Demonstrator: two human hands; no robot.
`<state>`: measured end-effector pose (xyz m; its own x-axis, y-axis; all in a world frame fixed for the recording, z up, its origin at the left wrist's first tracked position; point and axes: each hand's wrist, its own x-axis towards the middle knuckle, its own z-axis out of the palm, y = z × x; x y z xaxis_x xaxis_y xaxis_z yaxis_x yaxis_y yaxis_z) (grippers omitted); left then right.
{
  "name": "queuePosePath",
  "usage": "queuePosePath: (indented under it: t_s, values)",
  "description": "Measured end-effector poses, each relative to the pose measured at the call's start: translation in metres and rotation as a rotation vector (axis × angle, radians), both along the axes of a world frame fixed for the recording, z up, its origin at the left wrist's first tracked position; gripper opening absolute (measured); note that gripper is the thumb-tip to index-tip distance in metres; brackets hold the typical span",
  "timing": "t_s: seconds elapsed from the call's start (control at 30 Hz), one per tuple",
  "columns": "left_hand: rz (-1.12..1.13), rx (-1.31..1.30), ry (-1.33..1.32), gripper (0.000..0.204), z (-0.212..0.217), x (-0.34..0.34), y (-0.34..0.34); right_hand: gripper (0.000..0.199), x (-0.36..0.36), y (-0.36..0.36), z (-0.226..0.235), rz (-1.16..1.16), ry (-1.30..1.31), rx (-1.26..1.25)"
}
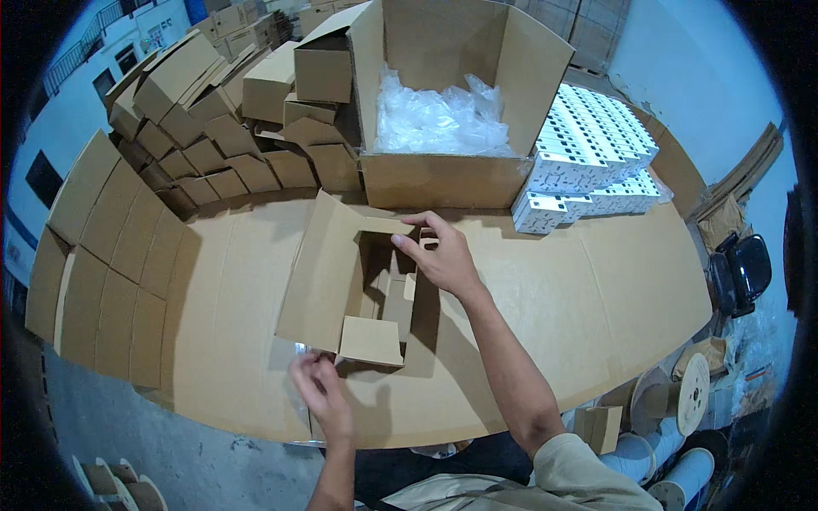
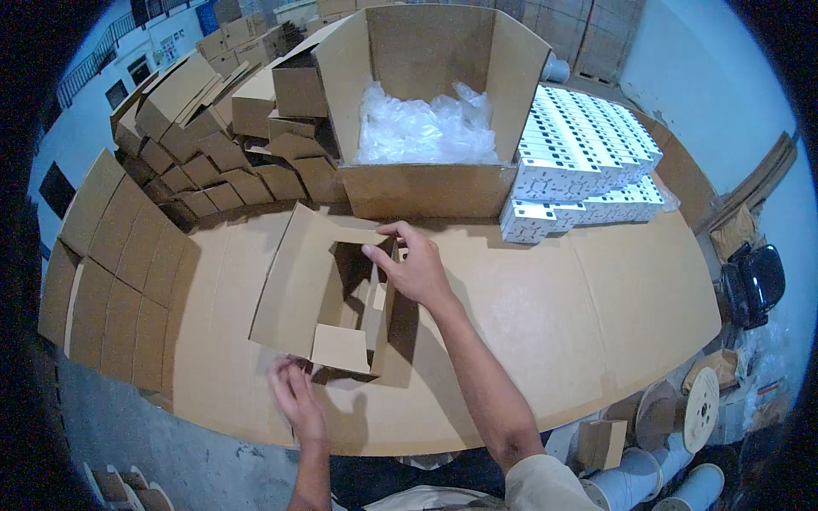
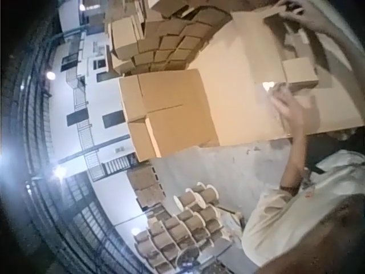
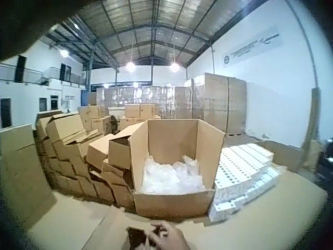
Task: Packing small white product boxes into larger cardboard shipping boxes.
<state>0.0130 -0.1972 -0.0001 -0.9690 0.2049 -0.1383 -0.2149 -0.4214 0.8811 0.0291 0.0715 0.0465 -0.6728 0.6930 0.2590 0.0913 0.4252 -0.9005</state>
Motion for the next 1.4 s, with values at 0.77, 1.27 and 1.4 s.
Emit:
queuePosePath:
  t_s: [0.77,1.27,1.4]
  values:
    - [-0.250,-0.945,1.701,0.030,0.037,0.000,-0.016,0.033,-0.027,0.022,-0.021,-0.133,0.009,0.013]
    - [-0.217,-0.740,0.604,0.127,-0.005,0.048,0.017,0.053,-0.009,0.003,-0.033,-0.157,0.090,-0.151]
    - [-0.245,-0.735,0.478,0.118,-0.001,0.040,0.041,0.050,0.012,-0.027,-0.029,-0.071,0.056,-0.177]
